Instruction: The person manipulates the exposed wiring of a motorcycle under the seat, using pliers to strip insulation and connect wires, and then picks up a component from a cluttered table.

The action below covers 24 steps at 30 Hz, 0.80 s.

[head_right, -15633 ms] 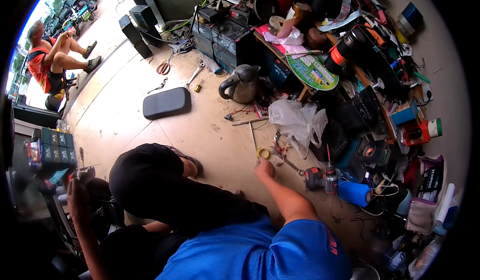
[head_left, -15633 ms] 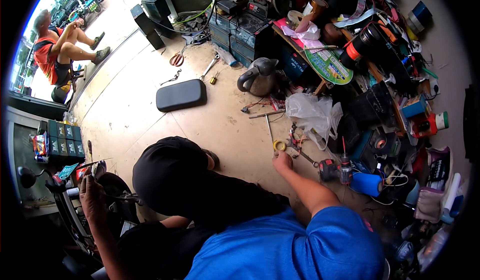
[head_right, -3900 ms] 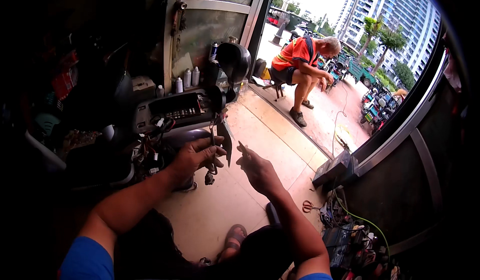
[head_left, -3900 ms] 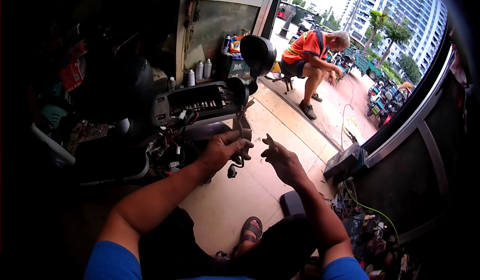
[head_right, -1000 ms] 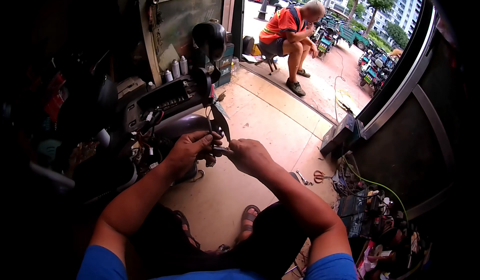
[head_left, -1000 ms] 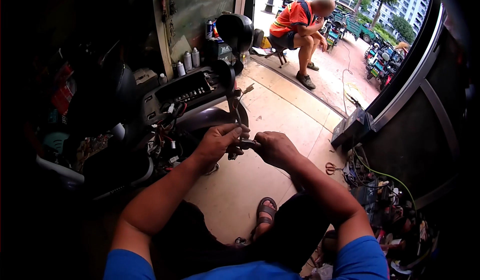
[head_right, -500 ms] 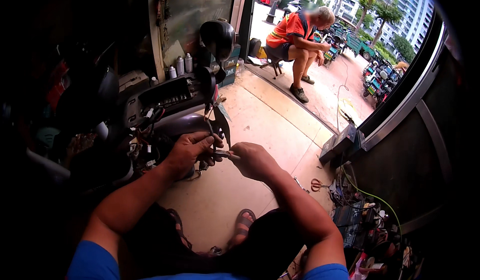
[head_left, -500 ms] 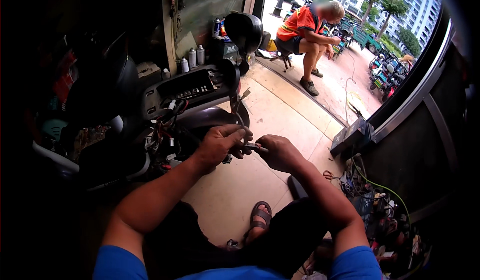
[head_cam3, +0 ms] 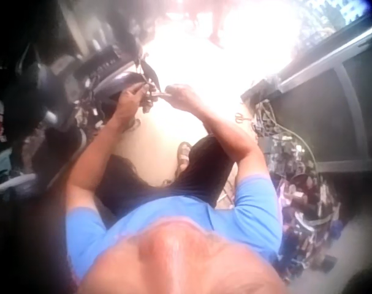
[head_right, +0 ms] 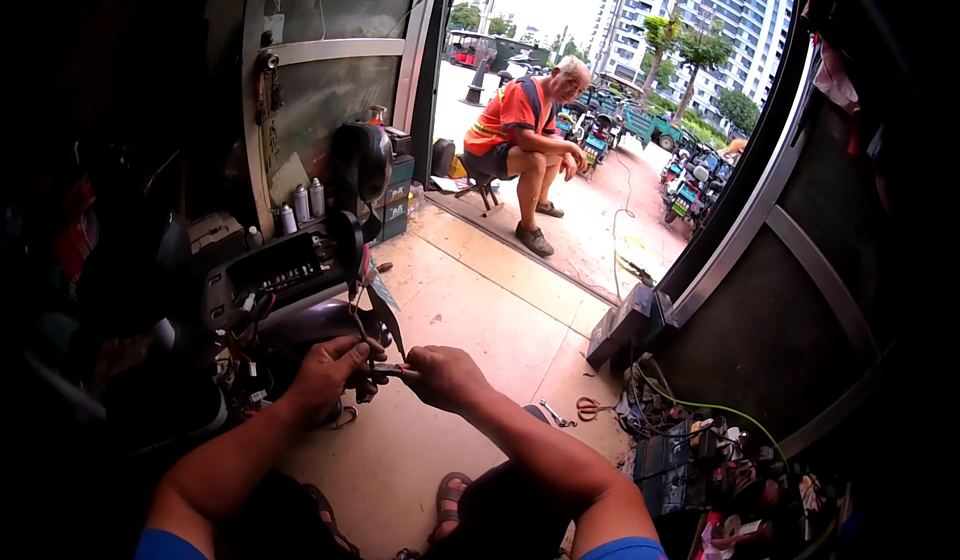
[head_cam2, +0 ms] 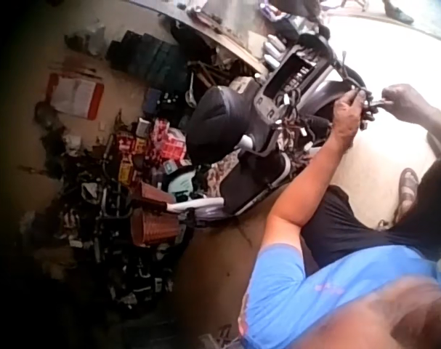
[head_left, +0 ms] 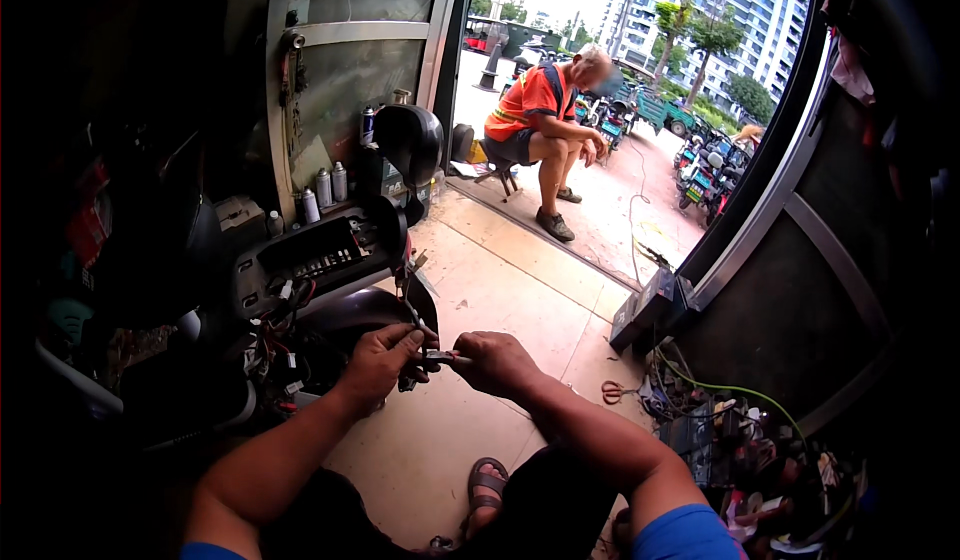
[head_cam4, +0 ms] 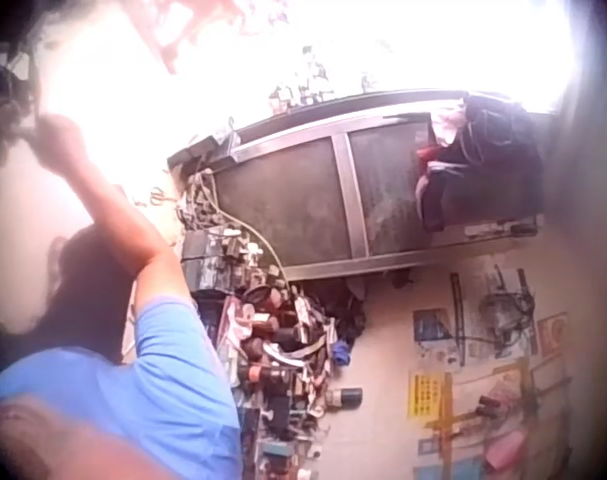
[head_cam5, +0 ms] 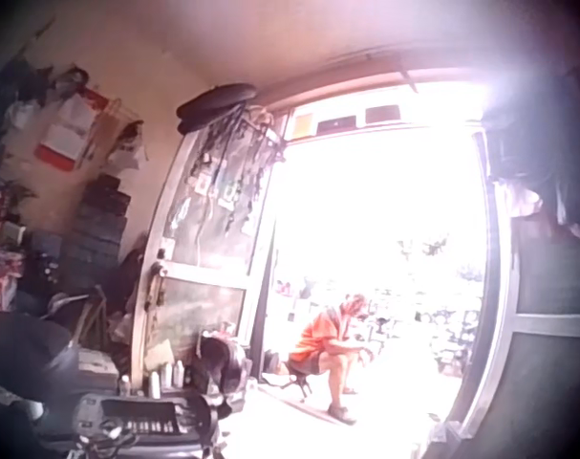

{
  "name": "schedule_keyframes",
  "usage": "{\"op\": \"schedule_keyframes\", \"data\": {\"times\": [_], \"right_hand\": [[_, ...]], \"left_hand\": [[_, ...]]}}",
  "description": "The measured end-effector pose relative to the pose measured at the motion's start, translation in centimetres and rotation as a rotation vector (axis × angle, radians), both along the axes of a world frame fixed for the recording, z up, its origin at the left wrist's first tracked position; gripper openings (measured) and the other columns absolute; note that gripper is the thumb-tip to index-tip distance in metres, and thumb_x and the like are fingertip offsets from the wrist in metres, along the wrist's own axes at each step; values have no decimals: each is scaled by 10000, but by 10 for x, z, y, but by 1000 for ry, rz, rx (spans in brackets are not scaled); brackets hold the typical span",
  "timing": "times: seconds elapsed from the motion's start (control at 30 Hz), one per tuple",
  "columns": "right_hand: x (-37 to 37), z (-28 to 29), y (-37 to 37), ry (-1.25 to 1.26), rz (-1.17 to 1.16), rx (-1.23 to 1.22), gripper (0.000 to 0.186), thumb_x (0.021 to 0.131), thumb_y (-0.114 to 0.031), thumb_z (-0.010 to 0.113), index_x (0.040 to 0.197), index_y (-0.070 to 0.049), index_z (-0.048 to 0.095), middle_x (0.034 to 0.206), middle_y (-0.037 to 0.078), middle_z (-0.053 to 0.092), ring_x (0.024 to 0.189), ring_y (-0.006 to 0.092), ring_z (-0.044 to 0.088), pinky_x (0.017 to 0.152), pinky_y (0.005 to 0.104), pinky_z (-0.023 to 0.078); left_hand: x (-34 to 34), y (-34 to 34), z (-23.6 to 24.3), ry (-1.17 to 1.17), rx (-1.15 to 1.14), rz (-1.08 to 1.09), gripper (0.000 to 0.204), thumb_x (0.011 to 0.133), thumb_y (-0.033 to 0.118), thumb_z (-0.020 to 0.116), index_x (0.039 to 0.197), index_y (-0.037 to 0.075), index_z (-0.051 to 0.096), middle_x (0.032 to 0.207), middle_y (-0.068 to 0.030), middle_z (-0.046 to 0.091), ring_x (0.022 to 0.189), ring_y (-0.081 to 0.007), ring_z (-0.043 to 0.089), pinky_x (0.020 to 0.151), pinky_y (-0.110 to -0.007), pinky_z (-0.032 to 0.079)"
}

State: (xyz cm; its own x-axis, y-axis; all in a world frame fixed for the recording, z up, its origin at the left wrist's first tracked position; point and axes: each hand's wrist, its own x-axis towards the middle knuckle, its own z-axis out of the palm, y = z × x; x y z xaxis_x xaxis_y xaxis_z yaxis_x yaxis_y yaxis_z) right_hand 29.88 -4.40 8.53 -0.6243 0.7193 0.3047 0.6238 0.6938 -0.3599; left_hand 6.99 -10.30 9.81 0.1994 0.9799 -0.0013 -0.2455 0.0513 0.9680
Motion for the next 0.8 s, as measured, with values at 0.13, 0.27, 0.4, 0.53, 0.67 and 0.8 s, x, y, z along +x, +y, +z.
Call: {"op": "schedule_keyframes", "data": {"times": [0.13, 0.27, 0.4, 0.53, 0.67, 0.8], "right_hand": [[-5, -2, -2, -41, -27, -24, 284, 938, -314, 676, 838, -48, 655, 770, 183, 679, 746, 406, 683, 681, 488, 544], [-6, -5, 0, -55, -34, 3, 234, 925, -272, 666, 843, -54, 668, 744, 172, 665, 721, 393, 680, 669, 475, 556], [-7, -6, 1, -70, -32, 22, 237, 918, -277, 665, 834, -55, 666, 733, 173, 663, 706, 392, 680, 657, 476, 557], [-8, -3, 1, -115, -47, -20, 308, 938, -328, 653, 826, -41, 646, 767, 190, 680, 752, 405, 688, 689, 484, 555], [-7, -11, 3, -54, -29, 26, 314, 930, -331, 657, 806, -43, 661, 726, 190, 678, 697, 409, 684, 657, 492, 556], [-10, -11, 3, -65, -57, 47, 325, 913, -320, 667, 749, -41, 696, 682, 203, 670, 644, 411, 676, 626, 487, 553]], "left_hand": [[-3, -3, 0, 3, 14, -2, 279, 1096, 238, 550, 1131, 5, 701, 952, -62, 731, 816, -132, 709, 648, -259, 568], [-3, -2, -2, -7, 31, 1, 282, 1094, 240, 556, 1133, 3, 703, 932, -60, 727, 798, -126, 700, 642, -251, 565], [-3, -3, -1, -9, 23, 10, 283, 1093, 244, 560, 1135, 5, 705, 929, -59, 726, 787, -124, 694, 638, -247, 563], [-1, -5, 1, -21, 29, 23, 285, 1092, 247, 563, 1145, 4, 703, 942, -60, 730, 796, -131, 707, 633, -247, 566], [-2, -4, 0, -24, 14, 21, 283, 1093, 253, 562, 1161, 13, 695, 966, -60, 737, 823, -146, 732, 624, -251, 573], [-3, -1, -5, -5, 16, 10, 282, 1097, 269, 555, 1142, 26, 692, 961, -55, 736, 814, -143, 735, 619, -248, 568]]}}
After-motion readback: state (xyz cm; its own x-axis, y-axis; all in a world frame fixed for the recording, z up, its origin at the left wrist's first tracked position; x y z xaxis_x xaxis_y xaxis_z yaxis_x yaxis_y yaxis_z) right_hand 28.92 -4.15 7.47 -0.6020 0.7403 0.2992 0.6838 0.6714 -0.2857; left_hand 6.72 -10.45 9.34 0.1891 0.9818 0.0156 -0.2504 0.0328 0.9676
